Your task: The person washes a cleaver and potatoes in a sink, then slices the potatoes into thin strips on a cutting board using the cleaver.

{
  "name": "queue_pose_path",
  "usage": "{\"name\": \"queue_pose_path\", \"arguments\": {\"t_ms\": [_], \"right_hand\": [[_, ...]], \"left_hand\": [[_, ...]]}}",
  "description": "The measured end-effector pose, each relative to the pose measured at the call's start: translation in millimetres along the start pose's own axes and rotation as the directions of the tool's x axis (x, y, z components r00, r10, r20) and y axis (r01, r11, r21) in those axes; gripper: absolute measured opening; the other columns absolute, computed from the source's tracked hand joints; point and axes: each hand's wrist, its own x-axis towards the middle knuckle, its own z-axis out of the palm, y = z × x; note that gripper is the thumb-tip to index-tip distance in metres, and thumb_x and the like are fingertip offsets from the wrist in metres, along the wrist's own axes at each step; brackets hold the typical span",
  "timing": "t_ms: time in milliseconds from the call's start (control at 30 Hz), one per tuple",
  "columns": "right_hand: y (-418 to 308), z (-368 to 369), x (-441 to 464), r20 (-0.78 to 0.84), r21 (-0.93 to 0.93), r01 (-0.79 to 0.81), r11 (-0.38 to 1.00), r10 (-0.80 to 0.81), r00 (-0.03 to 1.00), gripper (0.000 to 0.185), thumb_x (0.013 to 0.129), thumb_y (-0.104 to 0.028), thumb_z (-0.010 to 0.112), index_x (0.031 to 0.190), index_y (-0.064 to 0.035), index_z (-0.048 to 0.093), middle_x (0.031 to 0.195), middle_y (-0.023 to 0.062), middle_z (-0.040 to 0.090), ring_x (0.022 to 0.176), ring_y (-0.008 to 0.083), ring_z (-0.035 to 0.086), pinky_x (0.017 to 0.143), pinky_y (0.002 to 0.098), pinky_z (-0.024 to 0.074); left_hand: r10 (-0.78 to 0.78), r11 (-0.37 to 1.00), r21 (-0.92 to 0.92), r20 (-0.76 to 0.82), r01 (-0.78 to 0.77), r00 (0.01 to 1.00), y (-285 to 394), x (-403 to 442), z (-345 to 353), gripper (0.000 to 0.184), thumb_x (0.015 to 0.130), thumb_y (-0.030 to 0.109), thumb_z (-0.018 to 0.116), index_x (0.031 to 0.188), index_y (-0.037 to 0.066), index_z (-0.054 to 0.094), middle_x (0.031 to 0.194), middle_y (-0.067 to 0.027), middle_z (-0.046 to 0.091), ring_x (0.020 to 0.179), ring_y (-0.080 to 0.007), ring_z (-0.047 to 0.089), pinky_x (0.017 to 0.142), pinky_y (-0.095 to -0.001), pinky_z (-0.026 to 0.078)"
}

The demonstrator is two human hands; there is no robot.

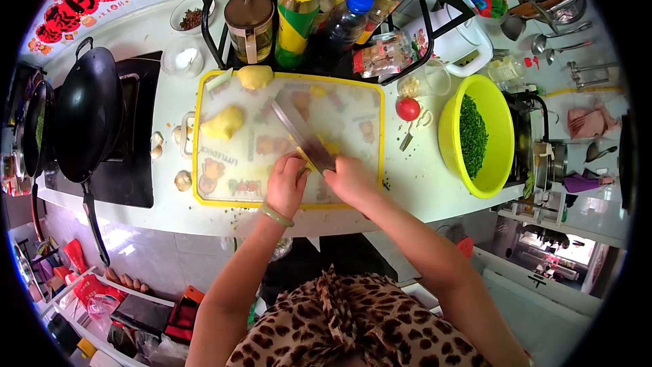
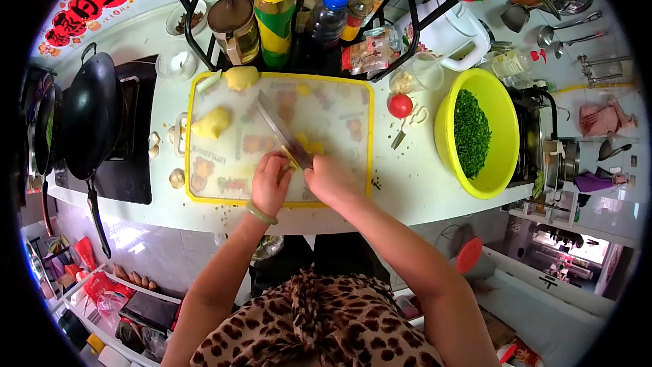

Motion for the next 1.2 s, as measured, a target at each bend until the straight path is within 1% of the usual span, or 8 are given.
{"name": "queue_pose_path", "arguments": {"t_ms": [167, 233, 367, 467, 700, 767, 1067, 1200], "right_hand": [[2, -13, -15, 0.014, 0.126, 0.022, 0.992, -0.024, 1.000, 0.024, 0.085, -0.020, 0.054, 0.091, 0.0029, 0.061, 0.083, 0.0220, 0.064, 0.082, 0.0387, 0.063, 0.074, 0.0463, 0.0491], [4, -12, -15, 0.068, 0.036, 0.009, 0.999, -0.012, 0.998, 0.025, 0.085, -0.020, 0.055, 0.092, 0.0033, 0.061, 0.083, 0.0222, 0.064, 0.082, 0.0387, 0.063, 0.075, 0.0466, 0.0491], [8, -7, -13, 0.085, 0.053, -0.003, 0.999, -0.001, 0.996, 0.025, 0.085, -0.020, 0.055, 0.091, 0.0033, 0.061, 0.083, 0.0227, 0.064, 0.083, 0.0392, 0.063, 0.076, 0.0465, 0.0491], [8, -6, -14, 0.089, 0.042, -0.002, 0.999, -0.002, 0.996, 0.025, 0.084, -0.019, 0.055, 0.090, 0.0040, 0.060, 0.083, 0.0235, 0.064, 0.083, 0.0396, 0.063, 0.076, 0.0465, 0.0491], [6, -4, -13, 0.056, -0.026, 0.060, 0.998, -0.059, 0.997, 0.023, 0.084, -0.016, 0.055, 0.090, 0.0053, 0.059, 0.084, 0.0259, 0.064, 0.084, 0.0414, 0.062, 0.077, 0.0475, 0.0488], [3, -6, -13, 0.064, -0.033, 0.055, 0.998, -0.053, 0.997, 0.022, 0.084, -0.016, 0.055, 0.090, 0.0052, 0.059, 0.084, 0.0260, 0.064, 0.084, 0.0417, 0.062, 0.077, 0.0476, 0.0488], [9, 7, 2, 0.052, -0.080, 0.041, 0.996, -0.037, 0.998, 0.023, 0.085, -0.020, 0.058, 0.097, -0.0002, 0.059, 0.081, 0.0211, 0.064, 0.081, 0.0403, 0.062, 0.073, 0.0465, 0.0484], [5, 23, 16, 0.011, -0.090, 0.063, 0.994, -0.062, 0.998, 0.022, 0.084, -0.018, 0.055, 0.087, 0.0024, 0.060, 0.084, 0.0244, 0.063, 0.082, 0.0416, 0.062, 0.075, 0.0491, 0.0492]], "left_hand": [[-0.060, 0.998, -0.022, 0.031, 0.061, 0.998, -2, -1, 2, 0.023, 0.072, -0.006, 0.065, 0.092, 0.001, 0.055, 0.104, -0.0163, 0.058, 0.087, -0.0341, 0.059, 0.075, -0.0368, 0.050], [-0.058, 0.998, -0.022, 0.032, 0.059, 0.998, -1, -1, 1, 0.023, 0.072, -0.006, 0.065, 0.092, 0.001, 0.055, 0.105, -0.0161, 0.058, 0.088, -0.0338, 0.059, 0.075, -0.0366, 0.050], [-0.069, 0.997, -0.020, 0.023, 0.069, 0.997, 1, -1, 0, 0.021, 0.072, -0.002, 0.067, 0.090, 0.003, 0.057, 0.103, -0.0150, 0.060, 0.095, -0.0352, 0.058, 0.081, -0.0407, 0.048], [0.004, 0.999, 0.035, -0.004, -0.003, 1.000, -2, -1, 1, 0.025, 0.070, -0.006, 0.066, 0.091, 0.002, 0.056, 0.106, -0.0155, 0.059, 0.090, -0.0337, 0.059, 0.076, -0.0369, 0.050], [-0.016, 1.000, 0.007, -0.001, 0.016, 1.000, -3, -1, 3, 0.024, 0.070, -0.005, 0.066, 0.090, 0.002, 0.057, 0.107, -0.0155, 0.059, 0.093, -0.0344, 0.059, 0.077, -0.0374, 0.050], [-0.070, 0.998, 0.003, 0.007, 0.070, 0.998, 1, -1, 2, 0.022, 0.071, -0.002, 0.067, 0.090, 0.003, 0.057, 0.104, -0.0149, 0.061, 0.098, -0.0351, 0.057, 0.083, -0.0406, 0.048], [-0.072, 0.997, -0.002, 0.005, 0.072, 0.997, 0, 0, 2, 0.021, 0.071, -0.001, 0.067, 0.090, 0.003, 0.058, 0.104, -0.0154, 0.061, 0.097, -0.0354, 0.057, 0.083, -0.0409, 0.048], [-0.078, 0.997, 0.014, 0.012, 0.077, 0.997, -1, -3, 0, 0.022, 0.071, -0.002, 0.066, 0.090, 0.003, 0.058, 0.105, -0.0151, 0.061, 0.098, -0.0351, 0.057, 0.083, -0.0408, 0.048]]}}
